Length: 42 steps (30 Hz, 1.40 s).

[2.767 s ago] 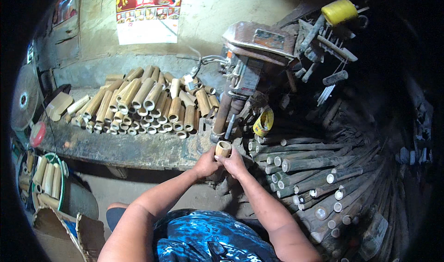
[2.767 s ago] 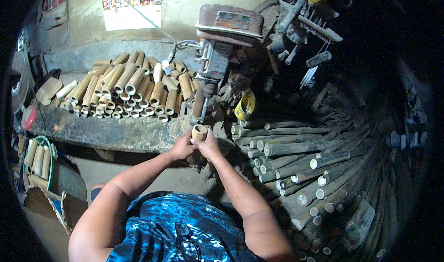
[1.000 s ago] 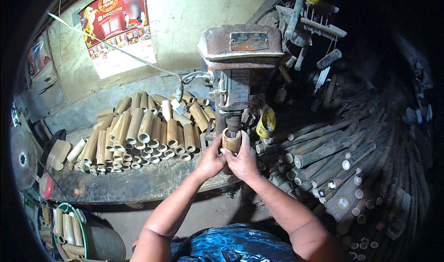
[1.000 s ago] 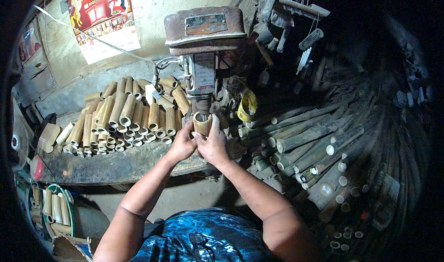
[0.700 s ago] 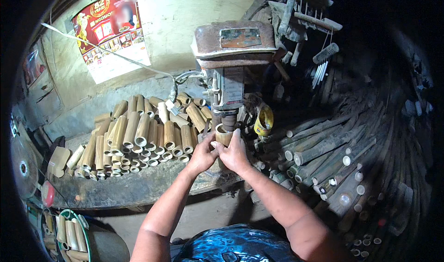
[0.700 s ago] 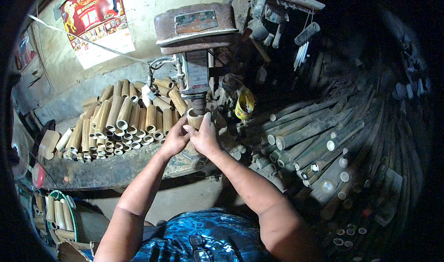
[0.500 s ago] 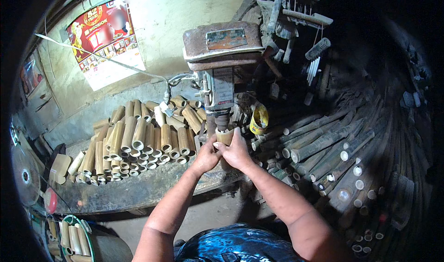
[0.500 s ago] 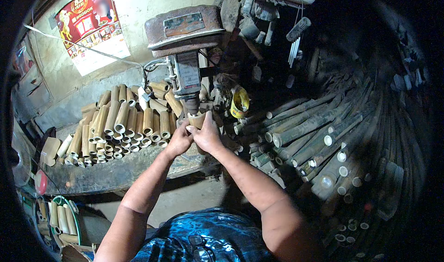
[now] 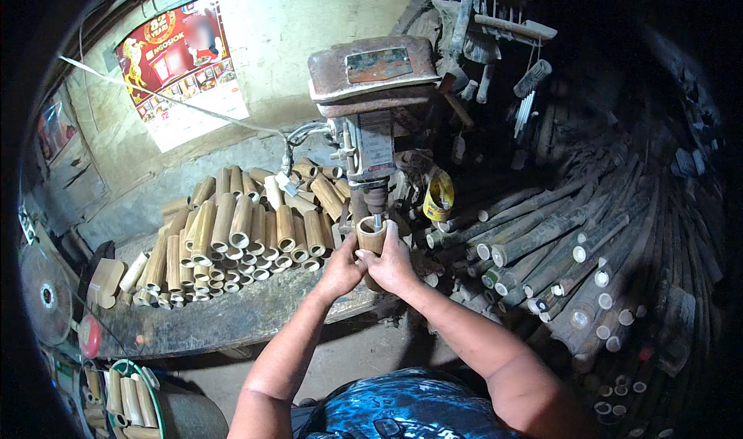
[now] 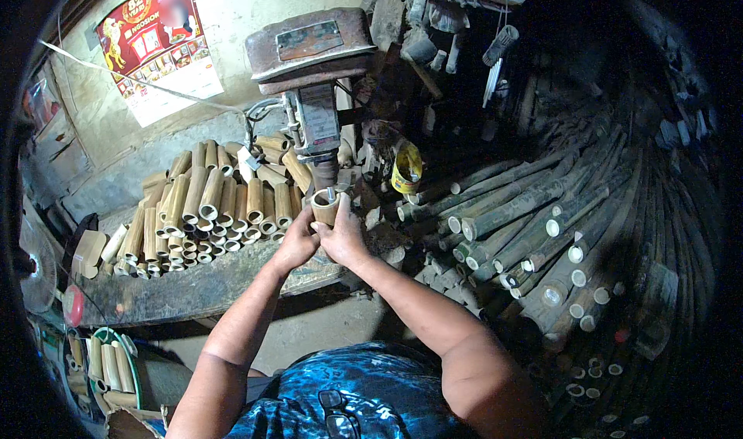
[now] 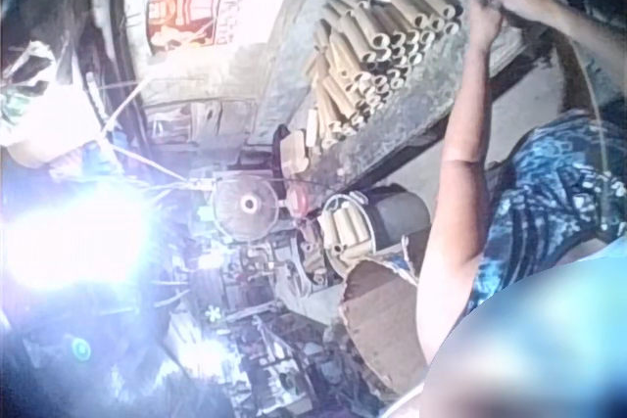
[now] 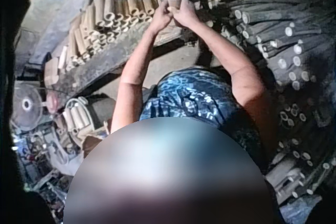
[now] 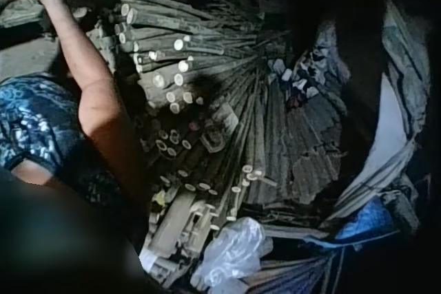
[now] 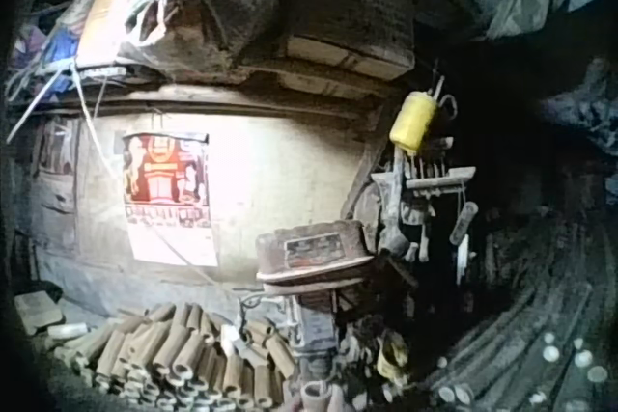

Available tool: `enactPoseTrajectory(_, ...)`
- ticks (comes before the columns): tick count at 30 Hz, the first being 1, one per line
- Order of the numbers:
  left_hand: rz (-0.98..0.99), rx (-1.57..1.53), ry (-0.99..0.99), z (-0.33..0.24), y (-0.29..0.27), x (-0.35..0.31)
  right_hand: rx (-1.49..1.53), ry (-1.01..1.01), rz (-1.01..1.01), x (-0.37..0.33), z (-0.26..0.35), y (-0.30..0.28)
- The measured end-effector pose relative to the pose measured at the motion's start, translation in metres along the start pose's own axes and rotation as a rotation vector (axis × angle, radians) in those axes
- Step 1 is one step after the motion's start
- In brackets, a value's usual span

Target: The person repeatedly picks up cylindrical wooden handles from a pile, positions each under a drill press, and drills into the center of the handle. After drilling, the person places the finished handle into a cardboard box. The process is repeated for multiple handles.

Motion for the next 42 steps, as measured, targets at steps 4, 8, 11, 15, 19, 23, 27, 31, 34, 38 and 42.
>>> enactPoseTrajectory(4,-0.057,-0.045,0.055,0.012,-0.005,0.012,-0.014,0.101,-0.011,0.014,-0.008,0.012)
enactPoseTrajectory(8,-0.004,-0.104,-0.012,0.009,0.003,0.021,-0.027,0.089,-0.059,0.025,-0.018,0.011)
enactPoseTrajectory(11,0.043,-0.143,-0.040,0.001,0.016,0.021,-0.030,0.084,-0.037,0.023,-0.027,-0.003)
enactPoseTrajectory(15,0.094,-0.210,-0.022,-0.008,0.027,0.015,0.081,0.054,-0.026,0.012,-0.029,-0.020)
enactPoseTrajectory(19,0.102,-0.204,0.012,-0.013,0.027,0.004,0.097,-0.017,-0.014,-0.007,-0.020,-0.022)
enactPoseTrajectory(23,0.096,-0.115,0.001,-0.014,0.013,-0.006,0.039,0.071,0.014,-0.016,-0.013,-0.008)
enactPoseTrajectory(27,0.059,-0.200,-0.011,-0.013,0.007,-0.010,-0.045,0.027,-0.018,-0.008,-0.011,0.008)
enactPoseTrajectory(31,0.030,-0.198,-0.037,-0.008,0.001,-0.004,0.031,0.135,-0.026,0.008,-0.017,0.021)
enactPoseTrajectory(34,-0.026,-0.229,-0.038,-0.005,0.004,0.010,0.066,0.077,-0.085,0.022,-0.020,0.016)
enactPoseTrajectory(38,0.087,-0.315,-0.027,-0.009,0.017,0.023,-0.014,0.131,-0.097,0.032,-0.024,-0.004)
enactPoseTrajectory(42,0.120,-0.310,0.066,-0.022,0.025,0.020,0.064,0.062,-0.103,0.022,-0.020,-0.022)
Point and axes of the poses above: each hand's wrist, its own x-axis towards the middle knuckle, its own y-axis out of the palm, z = x × y, the point moved 2 cm from there along x, towards the middle knuckle, and after that the axes turned 1 degree about z, right-handed, at the moved point
